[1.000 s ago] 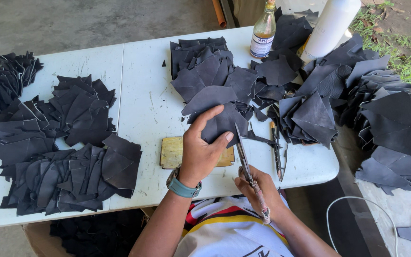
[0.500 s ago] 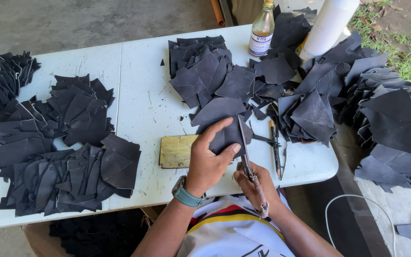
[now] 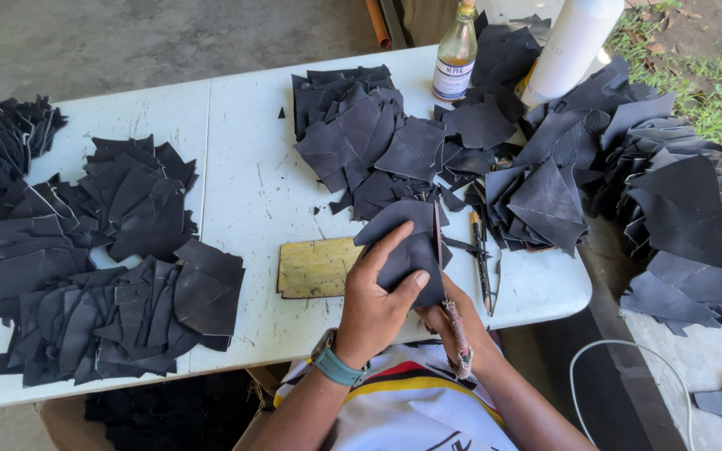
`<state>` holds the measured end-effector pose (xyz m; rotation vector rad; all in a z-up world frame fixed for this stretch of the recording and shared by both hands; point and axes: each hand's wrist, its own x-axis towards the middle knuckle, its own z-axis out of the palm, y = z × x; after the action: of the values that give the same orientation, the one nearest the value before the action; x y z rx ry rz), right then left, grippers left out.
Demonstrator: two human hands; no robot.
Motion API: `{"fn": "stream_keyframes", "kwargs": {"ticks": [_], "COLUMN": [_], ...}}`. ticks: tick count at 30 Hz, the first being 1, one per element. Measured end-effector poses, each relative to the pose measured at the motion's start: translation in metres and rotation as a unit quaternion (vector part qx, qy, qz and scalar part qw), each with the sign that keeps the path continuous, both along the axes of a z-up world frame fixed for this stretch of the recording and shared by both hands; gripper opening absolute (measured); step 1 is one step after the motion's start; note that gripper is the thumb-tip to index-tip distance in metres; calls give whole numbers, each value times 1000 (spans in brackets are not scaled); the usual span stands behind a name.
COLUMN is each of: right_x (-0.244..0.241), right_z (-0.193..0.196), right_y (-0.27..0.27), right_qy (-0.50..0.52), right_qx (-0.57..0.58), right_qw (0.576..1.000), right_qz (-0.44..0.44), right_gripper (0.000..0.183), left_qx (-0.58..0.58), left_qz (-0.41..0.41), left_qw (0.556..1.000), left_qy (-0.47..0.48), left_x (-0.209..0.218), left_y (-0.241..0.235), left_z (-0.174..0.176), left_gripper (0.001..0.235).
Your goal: The person cuts black leather pieces using shears. They pick up a piece, align it on a wooden board, and trim the edges to shape. The person then places the finished piece into a pile and repeats the process with new pieces.
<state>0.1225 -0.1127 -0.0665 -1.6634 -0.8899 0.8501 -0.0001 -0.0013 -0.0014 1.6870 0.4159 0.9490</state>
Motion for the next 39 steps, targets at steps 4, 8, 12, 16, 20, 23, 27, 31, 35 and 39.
{"fn": "stream_keyframes", "kwargs": {"ticks": [4,8,12,16,20,23,27,31,35,39], "right_x": [-5,-4,24,76,103,110,92,55,39,51], "right_z": [-14,-27,-10,28,31,32,41,28,25,41], "right_y": [3,3,0,-28,-41,-40,-29,32,77,49], "right_qy": [65,120,-95,-262,-405,-454,-508,-536,-543,-446], "right_qx": [-37,-23,-70,-267,-236,-198,-65,118,65,-59], "right_qw": [995,991,993,924,877,861,852,833,822,878], "right_qz": [-63,-55,-26,-73,-107,-114,-105,67,162,162], "right_gripper": [14,16,31,48,49,56,40,40,41,18], "left_qx": [12,12,-64,-95,-23,-61,-123,-127,-101,-90], "left_qz": [5,21,30,60,128,124,120,116,127,154], "left_qw": [1000,1000,997,990,973,971,961,961,968,962], "left_qy": [-12,-3,-2,91,192,196,218,215,190,209], "left_x": [4,5,-4,-35,-48,-47,-50,-49,-49,-48], "left_y": [2,5,23,67,89,99,101,103,106,102], "left_z": [-3,-16,-33,-46,-64,-75,-81,-86,-88,-86], "left_gripper": [55,56,52,59,70,76,79,69,61,59]}}
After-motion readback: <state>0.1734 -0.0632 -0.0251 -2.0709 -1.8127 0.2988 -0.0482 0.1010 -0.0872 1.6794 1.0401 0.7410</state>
